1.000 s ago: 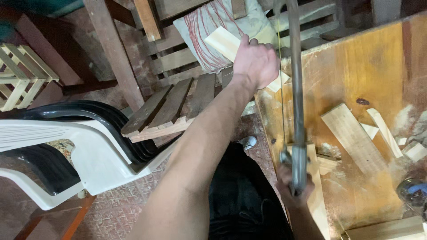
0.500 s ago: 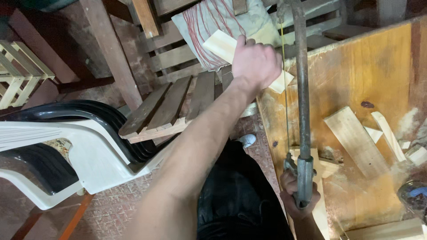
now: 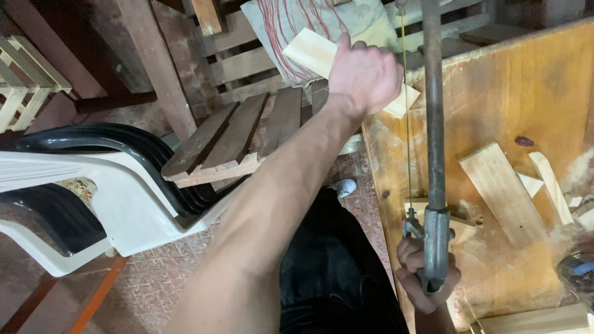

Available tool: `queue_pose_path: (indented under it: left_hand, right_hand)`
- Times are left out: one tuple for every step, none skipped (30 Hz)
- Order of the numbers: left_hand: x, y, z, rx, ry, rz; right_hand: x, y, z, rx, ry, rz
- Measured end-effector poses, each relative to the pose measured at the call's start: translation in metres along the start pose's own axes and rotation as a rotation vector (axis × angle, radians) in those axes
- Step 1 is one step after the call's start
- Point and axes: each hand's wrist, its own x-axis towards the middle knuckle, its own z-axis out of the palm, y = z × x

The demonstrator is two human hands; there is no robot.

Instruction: The person uses a hand saw to cut a small piece of wood on a workbench. The person holds the wood steady with one hand while sawing through it with the other hand.

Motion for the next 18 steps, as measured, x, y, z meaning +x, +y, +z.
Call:
queue_pose_path:
  left_hand:
    - [0.000,0.000,0.001,-0.002,0.002,0.002]
    - [0.000,0.000,0.001,0.024,-0.004,0.011]
    - [0.001,0.000,0.001,0.049,-0.010,0.019]
    - [0.000,0.000,0.000,0.049,-0.006,0.023]
    - [0.001,-0.001,-0.001,0.018,-0.005,0.032]
    - [-0.001,-0.001,0.002,-0.018,-0.010,0.035]
    - [0.001,0.001,-0.003,-0.023,-0.012,0.033]
    - [0.002,0.002,-0.008,-0.026,-0.097,0.002]
    - [0.002,0.003,-0.013,-0.030,-0.183,-0.027]
    - [-0.002,0.006,-0.019,-0.035,-0.188,-0.032]
    - [-0.006,0.010,-0.027,-0.074,-0.215,-0.110]
    - [-0.006,0.011,-0.040,-0.104,-0.228,-0.185]
    - [-0.001,0.008,-0.040,-0.099,-0.220,-0.185]
    - [0.000,0.010,-0.035,-0.002,-0.257,-0.138]
    - [0.000,0.012,-0.030,0.094,-0.294,-0.090]
    - [0.000,0.011,-0.020,0.084,-0.302,-0.084]
    - [-0.002,0.010,-0.011,0.042,-0.197,-0.088]
    - [0.009,0.005,-0.009,0.018,-0.064,-0.082]
  right_hand:
    - [-0.007,0.003,-0.005,-0.003,0.000,-0.002]
    - [-0.013,0.006,-0.011,0.035,0.029,0.004]
    - [-0.018,0.009,-0.016,0.072,0.057,0.009]
    - [-0.014,0.006,-0.016,0.071,0.059,0.005]
    - [-0.008,0.005,-0.016,0.075,0.036,-0.011]
    - [-0.005,0.002,-0.017,0.078,0.011,-0.017]
    - [-0.005,0.028,-0.036,0.076,0.009,-0.011]
    - [-0.007,0.053,-0.053,0.960,0.056,0.371]
    - [-0.009,0.078,-0.070,1.840,0.115,0.758]
    - [0.007,0.087,-0.058,1.839,0.122,0.766]
    - [0.023,0.094,-0.047,0.969,-0.011,0.309]
    - [0.046,0.106,-0.032,0.087,-0.126,-0.140]
    - [0.049,0.099,-0.025,0.090,-0.129,-0.148]
    - [0.048,0.088,-0.023,0.100,-0.063,-0.082]
    - [0.044,0.077,-0.022,0.110,0.004,-0.016]
    - [0.021,0.086,-0.034,0.100,0.009,-0.006]
    - [-0.003,0.094,-0.047,0.301,-0.043,0.108]
    - [-0.013,0.112,-0.057,0.507,-0.101,0.188]
